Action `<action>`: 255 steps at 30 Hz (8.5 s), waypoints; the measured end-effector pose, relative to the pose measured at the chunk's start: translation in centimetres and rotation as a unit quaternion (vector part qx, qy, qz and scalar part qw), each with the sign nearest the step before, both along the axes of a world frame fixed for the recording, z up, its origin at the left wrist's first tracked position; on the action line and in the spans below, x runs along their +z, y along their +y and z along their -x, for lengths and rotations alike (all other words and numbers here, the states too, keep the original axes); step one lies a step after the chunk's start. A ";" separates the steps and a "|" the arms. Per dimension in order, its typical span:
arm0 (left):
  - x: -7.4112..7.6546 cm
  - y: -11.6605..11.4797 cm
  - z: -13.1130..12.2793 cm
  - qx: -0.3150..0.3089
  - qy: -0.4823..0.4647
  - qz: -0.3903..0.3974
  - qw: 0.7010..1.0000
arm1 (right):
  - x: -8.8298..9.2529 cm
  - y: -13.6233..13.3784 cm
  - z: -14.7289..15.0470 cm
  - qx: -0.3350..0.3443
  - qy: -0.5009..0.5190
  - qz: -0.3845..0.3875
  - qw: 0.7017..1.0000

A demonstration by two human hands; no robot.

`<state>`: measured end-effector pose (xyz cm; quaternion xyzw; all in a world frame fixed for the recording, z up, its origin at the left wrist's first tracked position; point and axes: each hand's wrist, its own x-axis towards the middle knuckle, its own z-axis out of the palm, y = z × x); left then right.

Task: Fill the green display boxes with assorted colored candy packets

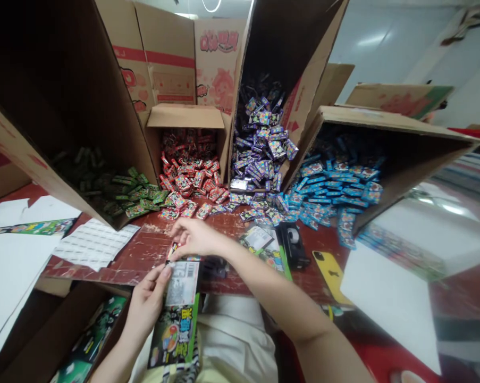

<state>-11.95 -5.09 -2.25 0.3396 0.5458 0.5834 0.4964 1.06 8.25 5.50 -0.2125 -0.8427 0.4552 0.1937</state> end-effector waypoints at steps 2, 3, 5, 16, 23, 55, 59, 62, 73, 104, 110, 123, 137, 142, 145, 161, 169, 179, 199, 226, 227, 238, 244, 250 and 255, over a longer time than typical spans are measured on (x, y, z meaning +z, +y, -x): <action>-0.5 0.1 0.6 0.014 0.000 0.004 1.000 | -2.0 -0.3 -0.2 -0.029 0.031 0.002 0.999; -0.9 0.1 1.0 0.018 0.001 0.008 1.000 | -3.0 -0.3 -0.2 -0.014 0.039 -0.011 0.999; -1.7 0.2 1.7 0.028 0.000 0.022 0.999 | -4.7 0.1 0.2 0.034 0.043 -0.037 0.998; -2.6 0.9 3.1 0.143 -0.092 0.080 0.982 | -8.2 13.9 19.9 -0.221 0.054 -0.070 0.971; -3.3 2.4 5.5 0.120 -0.091 0.112 0.982 | -10.2 14.8 14.0 -0.212 0.108 0.038 0.970; -3.1 1.1 2.1 -0.020 0.251 -0.077 0.965 | -10.1 -7.3 -0.9 -0.237 0.230 0.331 0.884; -2.9 1.1 2.1 -0.031 0.249 -0.091 0.964 | -10.4 -7.0 -1.2 -0.259 0.250 0.302 0.883; -2.6 1.0 2.1 -0.033 0.248 -0.098 0.963 | -10.1 -6.7 -1.6 -0.265 0.275 0.296 0.876; -2.4 0.5 2.2 -0.033 0.234 -0.100 0.967 | -9.5 -6.4 -2.1 -0.217 0.243 0.307 0.894; -0.8 0.9 4.1 0.033 0.043 0.018 0.998 | -8.0 -6.4 2.0 -0.256 0.221 0.270 0.902; -2.0 0.7 4.1 0.000 0.122 -0.005 0.993 | -7.9 -4.2 0.0 -0.177 0.116 0.312 0.926; -5.4 2.3 3.4 -0.019 0.119 -0.036 0.992 | -11.4 -5.7 -0.5 -0.216 0.158 0.062 0.961; -8.7 7.2 1.3 -0.122 0.125 -0.030 0.984 | -15.3 5.1 -2.5 -0.257 0.034 0.080 0.962; -9.0 7.0 1.3 -0.123 0.126 -0.022 0.984 | -16.1 5.4 -1.3 -0.219 0.068 0.121 0.966; -8.9 7.1 1.2 -0.123 0.128 -0.022 0.984 | -16.8 5.9 -0.5 -0.203 0.080 0.136 0.966; -8.3 6.9 1.0 -0.124 0.143 -0.036 0.981 | -13.5 2.0 -0.5 -0.244 0.035 -0.017 0.969; -4.9 5.5 1.1 -0.093 0.146 -0.043 0.984 | -10.0 -0.5 -1.5 -0.298 0.225 0.230 0.899; -1.8 2.9 1.6 -0.089 0.190 -0.051 0.976 | -6.7 -5.4 -0.7 -0.248 0.231 0.195 0.920; -1.8 -0.5 2.3 -0.295 -0.008 0.089 0.951 | -9.1 -1.4 -5.6 -0.262 0.151 0.249 0.920; -3.7 1.1 -3.0 -0.054 -0.021 -0.088 0.994 | -10.9 -10.5 -3.9 -0.528 0.339 0.034 0.778; -3.8 1.2 -3.1 -0.039 -0.031 -0.091 0.995 | -11.4 -11.1 -3.8 -0.532 0.338 0.015 0.776; -1.0 0.9 -2.2 -0.051 0.125 -0.118 0.984 | -9.1 -10.8 -2.5 -0.448 0.385 0.001 0.807; -1.8 0.1 -2.3 -0.039 0.131 -0.166 0.977 | -9.6 -11.9 -2.1 -0.472 0.379 0.037 0.795; -0.3 0.3 -2.1 -0.047 0.086 -0.133 0.986 | -8.9 -11.8 -2.6 -0.412 0.391 0.064 0.821; 1.1 0.3 -1.5 -0.117 0.112 -0.118 0.980 | -7.7 -11.6 -4.1 -0.376 0.355 0.190 0.834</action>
